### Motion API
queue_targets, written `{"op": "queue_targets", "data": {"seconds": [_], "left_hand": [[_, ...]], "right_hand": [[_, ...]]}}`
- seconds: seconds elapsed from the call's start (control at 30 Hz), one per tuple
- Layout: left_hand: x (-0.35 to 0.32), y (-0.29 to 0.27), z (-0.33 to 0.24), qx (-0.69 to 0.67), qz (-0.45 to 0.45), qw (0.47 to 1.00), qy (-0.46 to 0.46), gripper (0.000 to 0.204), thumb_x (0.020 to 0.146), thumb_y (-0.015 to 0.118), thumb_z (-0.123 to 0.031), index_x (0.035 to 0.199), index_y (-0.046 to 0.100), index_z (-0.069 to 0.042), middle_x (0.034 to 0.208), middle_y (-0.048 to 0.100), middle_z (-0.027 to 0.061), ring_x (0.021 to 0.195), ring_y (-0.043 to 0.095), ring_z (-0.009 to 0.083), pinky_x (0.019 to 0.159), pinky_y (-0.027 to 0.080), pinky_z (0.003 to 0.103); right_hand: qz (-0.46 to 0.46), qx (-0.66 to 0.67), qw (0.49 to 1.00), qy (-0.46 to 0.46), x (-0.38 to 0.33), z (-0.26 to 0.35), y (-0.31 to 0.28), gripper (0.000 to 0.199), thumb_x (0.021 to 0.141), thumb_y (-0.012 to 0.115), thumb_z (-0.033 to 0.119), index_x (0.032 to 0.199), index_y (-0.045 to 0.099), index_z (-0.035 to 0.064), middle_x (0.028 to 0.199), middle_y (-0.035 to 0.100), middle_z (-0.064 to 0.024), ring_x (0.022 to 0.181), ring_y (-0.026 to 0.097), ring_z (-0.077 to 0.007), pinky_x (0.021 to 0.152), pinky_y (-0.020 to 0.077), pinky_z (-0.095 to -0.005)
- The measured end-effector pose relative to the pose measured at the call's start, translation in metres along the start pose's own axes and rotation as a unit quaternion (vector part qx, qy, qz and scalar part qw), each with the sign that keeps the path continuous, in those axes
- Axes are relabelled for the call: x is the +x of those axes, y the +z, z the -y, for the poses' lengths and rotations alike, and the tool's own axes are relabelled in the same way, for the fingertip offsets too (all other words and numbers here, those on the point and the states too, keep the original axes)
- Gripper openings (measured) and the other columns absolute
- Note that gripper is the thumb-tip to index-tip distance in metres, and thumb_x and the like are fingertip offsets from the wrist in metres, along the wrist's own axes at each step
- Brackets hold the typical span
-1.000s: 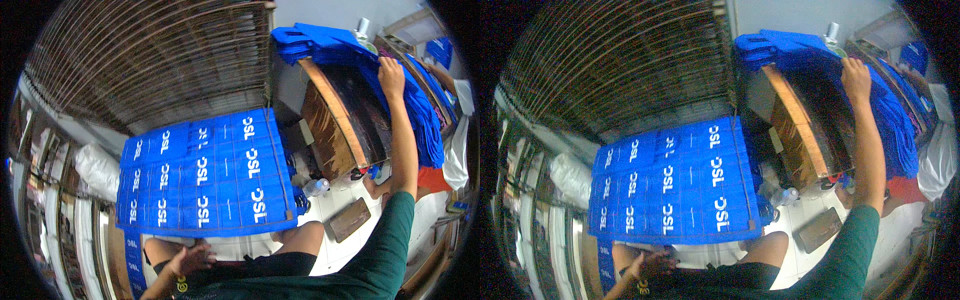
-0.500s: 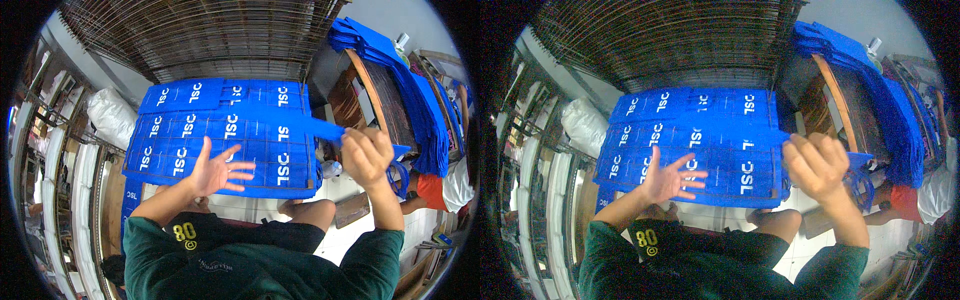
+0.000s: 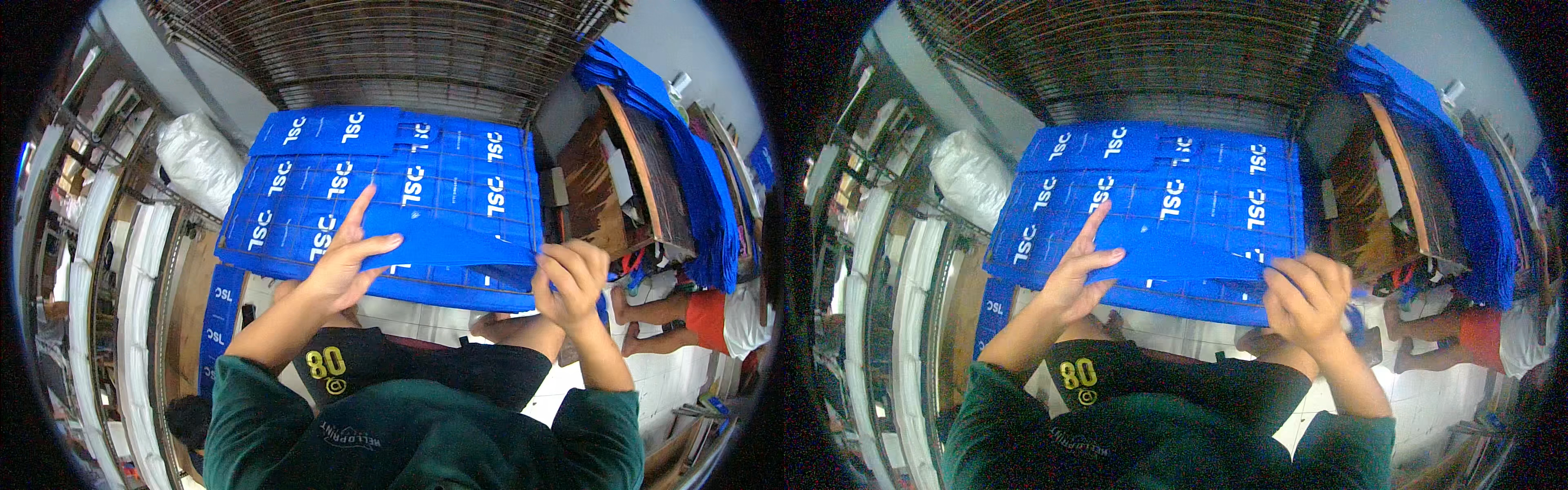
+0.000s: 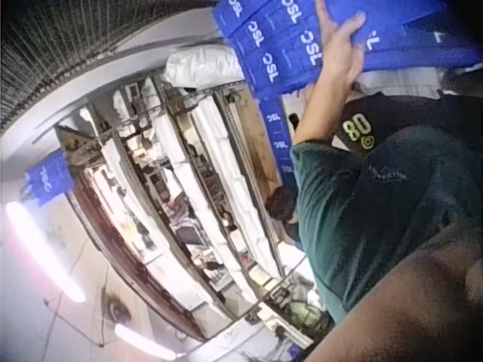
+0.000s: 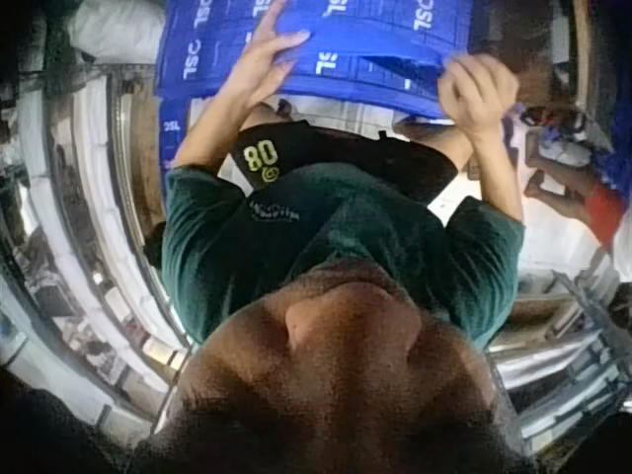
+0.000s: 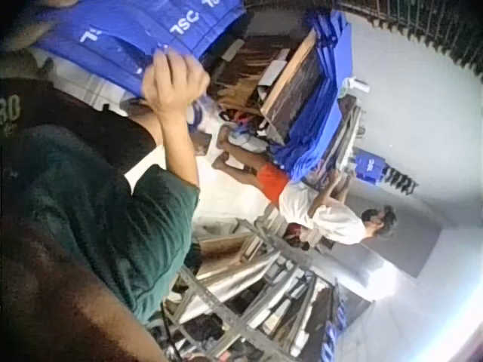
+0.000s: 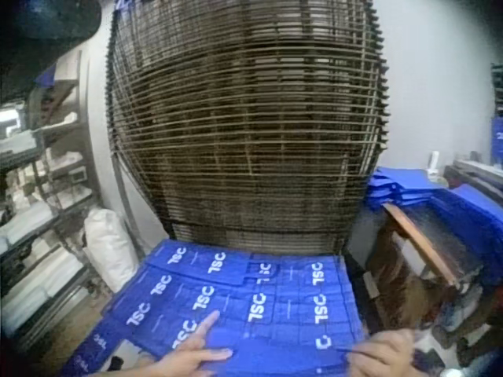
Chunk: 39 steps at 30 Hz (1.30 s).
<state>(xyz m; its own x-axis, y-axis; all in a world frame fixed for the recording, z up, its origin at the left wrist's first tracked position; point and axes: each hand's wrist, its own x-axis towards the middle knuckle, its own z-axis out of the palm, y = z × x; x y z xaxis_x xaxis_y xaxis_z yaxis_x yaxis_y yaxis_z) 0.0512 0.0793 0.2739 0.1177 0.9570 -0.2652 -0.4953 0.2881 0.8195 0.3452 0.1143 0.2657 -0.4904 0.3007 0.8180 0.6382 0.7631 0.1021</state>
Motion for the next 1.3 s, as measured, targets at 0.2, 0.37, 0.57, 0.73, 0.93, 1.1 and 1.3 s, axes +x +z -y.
{"op": "queue_targets", "data": {"seconds": [0.2, 0.37, 0.57, 0.73, 0.93, 1.1, 1.3], "left_hand": [[0.003, 0.038, -0.027, -0.014, 0.081, 0.976, 0.203, 0.102, 0.071, 0.064, 0.012, 0.144, -0.001, -0.018, 0.137, 0.028, 0.0147, 0.117, 0.042, 0.0225, 0.098, 0.037, 0.037], [-0.003, 0.026, -0.045, 0.024, 0.062, 0.966, 0.25, 0.099, 0.071, 0.066, 0.01, 0.144, 0.002, -0.013, 0.135, 0.032, 0.0134, 0.117, 0.043, 0.0209, 0.098, 0.038, 0.036], [-0.053, -0.033, -0.064, 0.095, -0.038, 0.962, 0.253, 0.093, 0.067, 0.07, -0.002, 0.142, 0.016, -0.004, 0.134, 0.038, 0.0137, 0.121, 0.041, 0.0233, 0.101, 0.033, 0.036], [-0.083, -0.089, -0.059, 0.088, -0.127, 0.976, 0.15, 0.078, 0.069, 0.064, 0.001, 0.137, 0.028, -0.003, 0.126, 0.049, 0.0121, 0.115, 0.048, 0.023, 0.1, 0.035, 0.036], [-0.03, -0.148, -0.023, 0.033, -0.075, 0.997, 0.007, 0.066, 0.072, 0.06, 0.0, 0.133, 0.035, -0.004, 0.121, 0.052, 0.0101, 0.111, 0.05, 0.0212, 0.097, 0.038, 0.035], [0.086, -0.171, -0.016, 0.048, 0.035, 0.996, -0.062, 0.068, 0.073, 0.059, -0.001, 0.136, 0.033, -0.008, 0.123, 0.05, 0.0086, 0.114, 0.047, 0.0222, 0.096, 0.037, 0.041], [0.202, -0.182, -0.042, 0.105, 0.084, 0.982, 0.133, 0.077, 0.073, 0.062, 0.003, 0.14, 0.026, -0.009, 0.128, 0.047, 0.0109, 0.114, 0.049, 0.0233, 0.096, 0.039, 0.037]], "right_hand": [[0.139, 0.421, 0.871, 0.213, -0.116, 0.114, 0.036, 0.047, 0.067, 0.067, 0.052, 0.077, 0.059, 0.0067, 0.068, 0.054, -0.0065, 0.064, 0.052, -0.0212, 0.066, 0.043, -0.0337], [0.207, 0.858, 0.048, 0.469, -0.132, 0.143, 0.128, 0.125, 0.047, 0.033, 0.093, 0.127, 0.042, -0.0022, 0.112, 0.056, -0.0192, 0.101, 0.055, -0.0286, 0.08, 0.0458, -0.0411], [0.108, 0.868, -0.005, 0.485, -0.074, 0.138, 0.176, 0.112, 0.058, 0.04, 0.085, 0.133, 0.036, 0.0017, 0.127, 0.047, -0.0199, 0.114, 0.049, -0.0336, 0.089, 0.0418, -0.053], [0.038, 0.748, 0.187, 0.636, -0.076, 0.105, 0.187, 0.065, 0.074, 0.063, 0.018, 0.134, 0.036, 0.0112, 0.129, 0.047, -0.0127, 0.115, 0.047, -0.0302, 0.096, 0.035, -0.0529], [0.104, 0.676, 0.345, 0.643, -0.034, 0.026, 0.138, 0.068, 0.069, 0.054, -0.002, 0.132, 0.038, 0.0146, 0.12, 0.051, -0.0082, 0.106, 0.052, -0.0253, 0.088, 0.0444, -0.0468], [0.109, 0.599, 0.44, 0.66, -0.015, -0.056, 0.183, 0.051, 0.071, 0.058, -0.002, 0.117, 0.045, 0.0163, 0.11, 0.054, -0.006, 0.098, 0.054, -0.0243, 0.082, 0.0432, -0.0502], [0.031, 0.523, 0.524, 0.672, 0.013, -0.115, 0.25, 0.028, 0.079, 0.058, 0.002, 0.104, 0.05, 0.0125, 0.102, 0.059, -0.0083, 0.091, 0.059, -0.0237, 0.079, 0.0503, -0.0433]]}}
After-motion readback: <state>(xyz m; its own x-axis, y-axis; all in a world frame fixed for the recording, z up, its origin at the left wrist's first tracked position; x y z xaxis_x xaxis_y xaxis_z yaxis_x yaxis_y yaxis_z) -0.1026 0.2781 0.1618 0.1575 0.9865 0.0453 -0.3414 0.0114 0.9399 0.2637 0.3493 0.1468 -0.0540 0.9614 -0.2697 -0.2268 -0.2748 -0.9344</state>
